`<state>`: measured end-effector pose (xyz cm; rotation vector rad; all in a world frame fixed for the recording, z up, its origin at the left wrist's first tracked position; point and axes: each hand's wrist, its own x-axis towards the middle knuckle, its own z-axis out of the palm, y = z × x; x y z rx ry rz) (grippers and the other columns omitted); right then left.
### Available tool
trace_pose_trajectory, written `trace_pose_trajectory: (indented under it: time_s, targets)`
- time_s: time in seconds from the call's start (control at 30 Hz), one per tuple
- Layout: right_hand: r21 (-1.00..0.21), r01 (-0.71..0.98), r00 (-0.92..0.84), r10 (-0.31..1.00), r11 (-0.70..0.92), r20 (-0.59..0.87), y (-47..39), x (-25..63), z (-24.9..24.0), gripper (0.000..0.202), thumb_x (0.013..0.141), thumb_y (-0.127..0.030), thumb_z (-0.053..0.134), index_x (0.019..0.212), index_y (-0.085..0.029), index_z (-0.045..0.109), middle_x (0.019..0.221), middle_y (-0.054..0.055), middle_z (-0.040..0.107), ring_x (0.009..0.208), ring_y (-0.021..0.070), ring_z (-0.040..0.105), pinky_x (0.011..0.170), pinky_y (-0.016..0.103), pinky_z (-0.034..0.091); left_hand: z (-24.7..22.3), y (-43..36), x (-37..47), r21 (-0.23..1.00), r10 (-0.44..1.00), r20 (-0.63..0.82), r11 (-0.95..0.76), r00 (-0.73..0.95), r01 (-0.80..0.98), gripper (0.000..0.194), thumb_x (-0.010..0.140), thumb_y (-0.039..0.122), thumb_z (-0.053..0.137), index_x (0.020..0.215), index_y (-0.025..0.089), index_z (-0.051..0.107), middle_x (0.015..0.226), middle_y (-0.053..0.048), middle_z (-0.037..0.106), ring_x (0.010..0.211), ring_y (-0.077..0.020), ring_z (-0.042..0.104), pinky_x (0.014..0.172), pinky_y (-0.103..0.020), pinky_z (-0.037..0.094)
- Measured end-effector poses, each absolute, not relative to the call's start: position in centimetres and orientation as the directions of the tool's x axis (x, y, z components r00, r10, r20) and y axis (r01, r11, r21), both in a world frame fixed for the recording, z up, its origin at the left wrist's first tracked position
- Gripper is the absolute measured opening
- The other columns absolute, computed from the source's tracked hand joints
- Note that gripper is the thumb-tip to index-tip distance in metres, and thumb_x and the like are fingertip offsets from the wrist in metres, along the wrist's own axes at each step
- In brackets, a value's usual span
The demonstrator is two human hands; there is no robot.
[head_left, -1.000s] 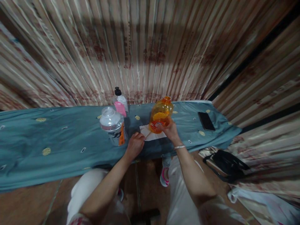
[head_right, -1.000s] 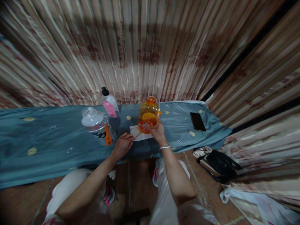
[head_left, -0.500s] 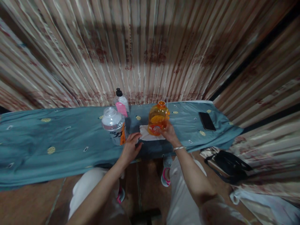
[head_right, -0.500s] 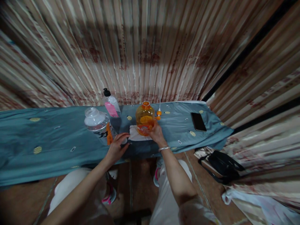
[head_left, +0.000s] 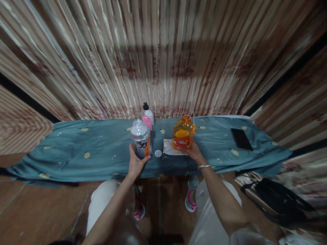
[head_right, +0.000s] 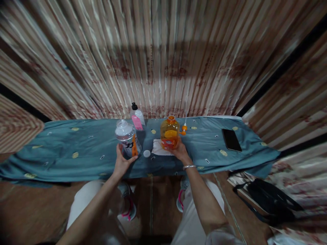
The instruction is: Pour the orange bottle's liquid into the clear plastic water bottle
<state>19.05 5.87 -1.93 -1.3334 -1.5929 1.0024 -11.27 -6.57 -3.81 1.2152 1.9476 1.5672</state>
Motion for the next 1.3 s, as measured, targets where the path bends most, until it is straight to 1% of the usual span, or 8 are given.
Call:
trace_pose_trajectory:
  time_s: [0.2, 0.4, 0.63, 0.77, 0.87, 1.0, 1.17, 1.3]
  targets:
    - [-0.930, 0.339, -0.106, 0.988, 0.144, 0.115, 5.5, 19.2, -2.2, 0.087, 0.057, -0.062, 0.095, 0.127, -0.024, 0.062, 0.120, 0.012, 0.083, 0.110, 0.0372, 0.079, 0.103, 0.060, 0.062, -4.0, -3.9, -11.5, 0.915, 0.815, 0.163, 0.085, -0.556, 0.394, 0.116, 0.054, 0.031, 0.103, 0.153, 0.021, 0.043, 0.143, -0.017, 0.068, 0.133, -0.0391, 0.069, 0.116, -0.056, 0.053]
    - [-0.930, 0.336, -0.097, 0.987, 0.150, 0.125, 4.9, 19.4, -2.1, 0.092, 0.059, -0.066, 0.093, 0.134, -0.024, 0.060, 0.126, 0.014, 0.081, 0.115, 0.0382, 0.078, 0.105, 0.060, 0.061, -4.3, -3.8, -12.0, 0.901, 0.827, 0.108, 0.152, -0.551, 0.405, 0.044, 0.101, 0.041, 0.073, 0.138, 0.018, 0.066, 0.138, -0.013, 0.069, 0.118, -0.0285, 0.071, 0.100, -0.052, 0.063]
    - [-0.913, 0.304, 0.033, 0.955, 0.272, 0.296, 4.7, 21.8, -0.1, 0.108, 0.065, -0.076, 0.088, 0.150, -0.022, 0.050, 0.149, 0.022, 0.068, 0.140, 0.0382, 0.066, 0.120, 0.062, 0.051, -4.0, -3.6, -11.7, 0.903, 0.827, 0.069, 0.186, -0.558, 0.387, 0.044, 0.102, 0.041, 0.072, 0.140, 0.018, 0.065, 0.140, -0.013, 0.068, 0.119, -0.0282, 0.071, 0.099, -0.051, 0.063]
    - [-0.767, 0.491, 0.133, 0.835, 0.413, 0.535, 1.8, 23.0, 4.3, 0.102, 0.077, -0.070, 0.086, 0.158, -0.022, 0.047, 0.161, 0.021, 0.057, 0.150, 0.0400, 0.057, 0.127, 0.068, 0.042, -3.4, -3.7, -11.4, 0.909, 0.823, 0.055, 0.192, -0.565, 0.370, 0.042, 0.103, 0.041, 0.070, 0.139, 0.018, 0.066, 0.138, -0.013, 0.068, 0.117, -0.0273, 0.071, 0.098, -0.050, 0.064]
    - [-0.636, 0.540, 0.020, 0.747, 0.552, 0.665, -1.4, 21.0, 7.2, 0.094, 0.086, -0.062, 0.083, 0.164, -0.027, 0.044, 0.166, 0.016, 0.054, 0.156, 0.0378, 0.051, 0.131, 0.065, 0.040, -2.6, -3.9, -11.2, 0.919, 0.827, 0.064, 0.170, -0.559, 0.356, 0.042, 0.094, 0.040, 0.081, 0.126, 0.018, 0.068, 0.123, -0.009, 0.074, 0.108, -0.0262, 0.073, 0.094, -0.048, 0.063]
    - [-0.676, 0.390, -0.201, 0.775, 0.625, 0.600, -3.5, 14.8, 8.1, 0.093, 0.086, -0.059, 0.086, 0.164, -0.030, 0.044, 0.164, 0.014, 0.057, 0.154, 0.0351, 0.055, 0.129, 0.059, 0.047, -1.0, -4.7, -10.7, 0.937, 0.838, 0.094, 0.109, -0.538, 0.333, 0.067, 0.052, 0.033, 0.102, 0.107, 0.022, 0.064, 0.099, -0.002, 0.077, 0.094, -0.0298, 0.076, 0.087, -0.045, 0.062]
    - [-0.859, 0.146, -0.396, 0.824, 0.491, 0.404, -1.7, 7.8, 8.1, 0.125, 0.066, -0.059, 0.099, 0.168, -0.025, 0.035, 0.171, 0.020, 0.047, 0.158, 0.0384, 0.048, 0.131, 0.060, 0.041, 0.7, -6.3, -9.8, 0.954, 0.864, 0.119, 0.038, -0.490, 0.299, 0.067, 0.048, 0.036, 0.098, 0.104, 0.023, 0.064, 0.096, -0.003, 0.079, 0.089, -0.0306, 0.076, 0.083, -0.043, 0.061]
    - [-0.909, 0.035, -0.455, 0.816, 0.416, 0.356, -0.9, 5.9, 9.1, 0.125, 0.059, -0.048, 0.102, 0.164, -0.021, 0.039, 0.151, 0.017, 0.067, 0.138, 0.0347, 0.066, 0.119, 0.051, 0.053, 0.9, -7.1, -8.8, 0.969, 0.891, 0.121, -0.010, -0.438, 0.247, 0.071, 0.044, 0.035, 0.099, 0.106, 0.022, 0.067, 0.101, -0.005, 0.081, 0.094, -0.0318, 0.077, 0.090, -0.047, 0.062]
